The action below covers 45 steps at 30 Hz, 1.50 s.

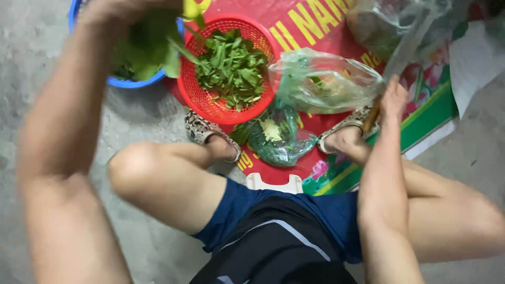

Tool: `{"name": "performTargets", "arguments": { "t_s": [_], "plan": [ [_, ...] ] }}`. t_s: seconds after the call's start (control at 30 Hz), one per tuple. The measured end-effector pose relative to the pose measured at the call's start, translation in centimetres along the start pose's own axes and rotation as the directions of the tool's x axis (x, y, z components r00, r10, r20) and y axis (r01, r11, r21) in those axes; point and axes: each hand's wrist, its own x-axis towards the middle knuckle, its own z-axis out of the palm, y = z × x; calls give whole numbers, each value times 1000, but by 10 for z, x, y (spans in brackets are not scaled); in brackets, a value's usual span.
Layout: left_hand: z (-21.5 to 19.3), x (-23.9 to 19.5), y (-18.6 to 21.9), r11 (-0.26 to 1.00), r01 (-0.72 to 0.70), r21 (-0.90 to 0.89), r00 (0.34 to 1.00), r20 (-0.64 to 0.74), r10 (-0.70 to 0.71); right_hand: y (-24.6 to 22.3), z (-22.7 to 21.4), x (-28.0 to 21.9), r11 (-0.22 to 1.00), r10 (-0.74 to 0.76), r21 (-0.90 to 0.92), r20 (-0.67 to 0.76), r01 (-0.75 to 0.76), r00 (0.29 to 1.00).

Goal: Chopping and sorting various leafy green vegetables and scallions on the floor.

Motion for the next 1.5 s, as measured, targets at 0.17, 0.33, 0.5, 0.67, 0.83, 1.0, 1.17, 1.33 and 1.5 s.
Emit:
{"name": "performTargets", "arguments": {
  "t_s": [0.17,0.33,0.5,0.67,0.83,1.0,1.17,1.33,1.5],
  "plan": [
    [86,-19,8,983,128,129,986,92,-141,-50,-36,-30,794,-587,-324,-187,514,788],
    [158,29,-102,892,289,348,927,132,-352,-192,-38,-78,756,-640,-246,-82,606,764],
    [197,47,-193,689,201,697,961,-3,-278,-266,41,-133,689,-678,-111,247,716,692],
    [208,41,-210,657,189,730,977,-72,-201,-323,93,-190,667,-632,-12,522,745,573],
    [214,47,-224,672,152,725,986,-60,-158,-307,134,-198,492,-530,-174,718,853,452],
    [222,52,-248,655,121,746,991,-55,-120,-303,149,-198,478,-488,-212,743,853,458],
    [224,43,-231,648,118,752,989,-32,-143,-288,180,-189,484,-519,-188,724,855,454],
    [221,43,-220,639,153,754,979,-26,-204,-274,241,-169,515,-488,-168,749,841,449],
    [212,48,-221,690,183,700,974,-35,-222,-283,195,-190,491,-426,-213,787,845,446]
  ]
}}
